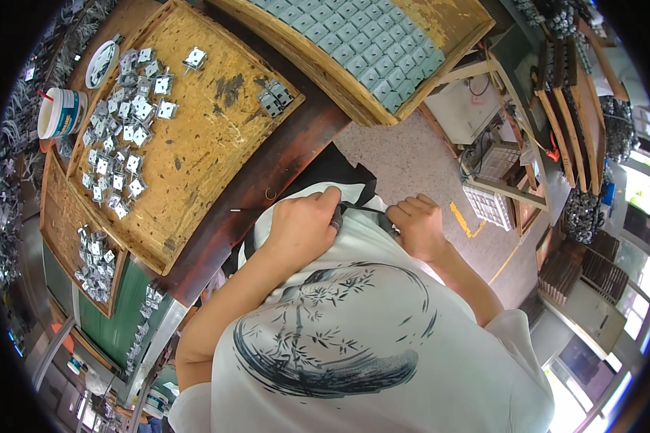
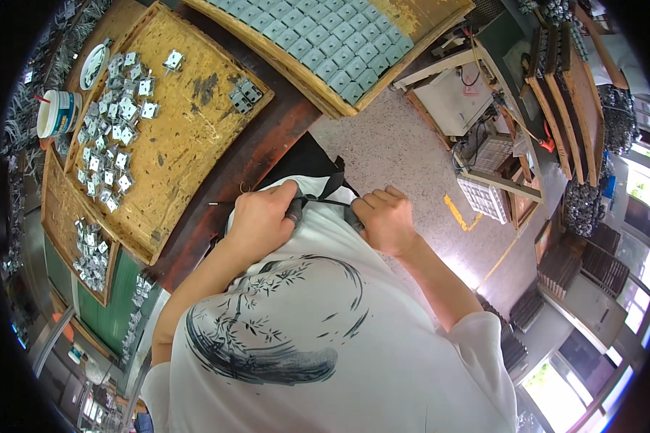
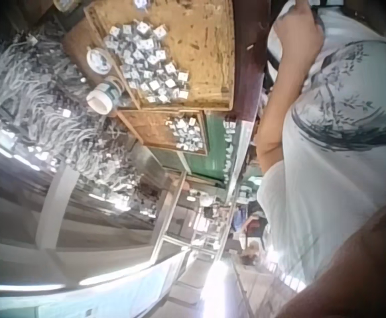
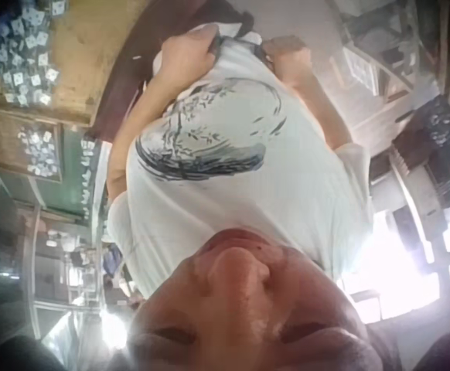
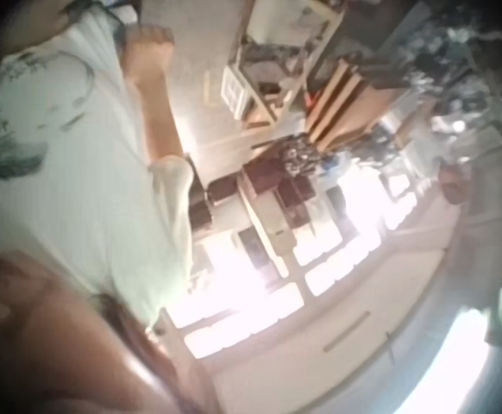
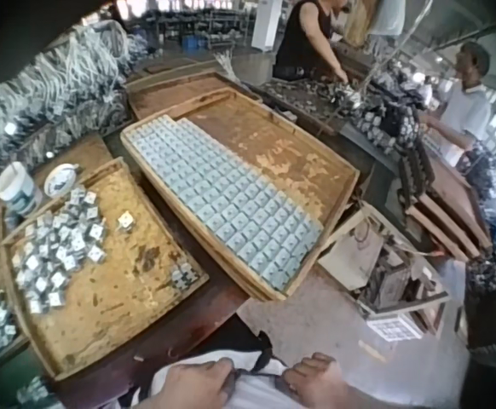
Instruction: Transfer small electronic components from a wooden tray into specific slots of an organizational tray.
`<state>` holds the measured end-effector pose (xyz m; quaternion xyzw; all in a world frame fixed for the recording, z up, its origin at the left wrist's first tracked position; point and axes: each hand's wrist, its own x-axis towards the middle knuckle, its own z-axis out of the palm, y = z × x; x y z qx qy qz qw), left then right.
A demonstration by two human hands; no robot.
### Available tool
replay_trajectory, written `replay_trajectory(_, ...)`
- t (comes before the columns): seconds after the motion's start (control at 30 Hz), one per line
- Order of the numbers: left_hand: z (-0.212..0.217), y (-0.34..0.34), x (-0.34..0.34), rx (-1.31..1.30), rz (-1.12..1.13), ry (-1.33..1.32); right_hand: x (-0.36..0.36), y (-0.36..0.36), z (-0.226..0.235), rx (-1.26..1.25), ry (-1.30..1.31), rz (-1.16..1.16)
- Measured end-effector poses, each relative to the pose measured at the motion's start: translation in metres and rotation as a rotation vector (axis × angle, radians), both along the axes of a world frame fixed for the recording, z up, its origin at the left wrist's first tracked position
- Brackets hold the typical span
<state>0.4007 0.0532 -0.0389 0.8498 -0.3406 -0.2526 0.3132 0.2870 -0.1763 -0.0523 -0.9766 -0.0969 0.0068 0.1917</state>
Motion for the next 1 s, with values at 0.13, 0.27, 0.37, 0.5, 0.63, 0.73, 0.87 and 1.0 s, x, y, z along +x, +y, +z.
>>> replay_trajectory(0.13, -0.002, 0.003, -0.002, -0.063, 0.045, -0.033, 0.012, -0.007, 0.005, 0.268, 0.119, 0.058)
replay_trajectory(0.27, -0.004, 0.003, -0.009, -0.136, 0.067, -0.085, 0.054, 0.012, 0.029, 0.335, 0.019, 0.006)
replay_trajectory(0.37, -0.004, 0.005, -0.011, -0.158, 0.088, -0.115, 0.062, 0.015, 0.006, 0.274, 0.205, 0.177)
replay_trajectory(0.5, -0.005, 0.008, -0.014, -0.168, 0.082, -0.22, 0.069, 0.016, -0.004, 0.504, 0.388, 0.232)
replay_trajectory(0.63, -0.005, 0.007, -0.017, -0.188, 0.114, -0.252, 0.071, 0.016, -0.007, 0.634, 0.41, 0.189)
replay_trajectory(0.73, -0.005, 0.008, -0.019, -0.223, 0.164, -0.222, 0.065, 0.014, -0.007, 0.676, 0.426, 0.143)
replay_trajectory(0.87, -0.002, 0.011, -0.017, -0.187, 0.295, -0.263, 0.055, 0.015, 0.0, 0.696, 0.503, 0.047)
replay_trajectory(1.0, 0.001, 0.016, -0.014, -0.143, 0.38, -0.223, 0.055, 0.018, 0.006, 0.651, 0.519, 0.026)
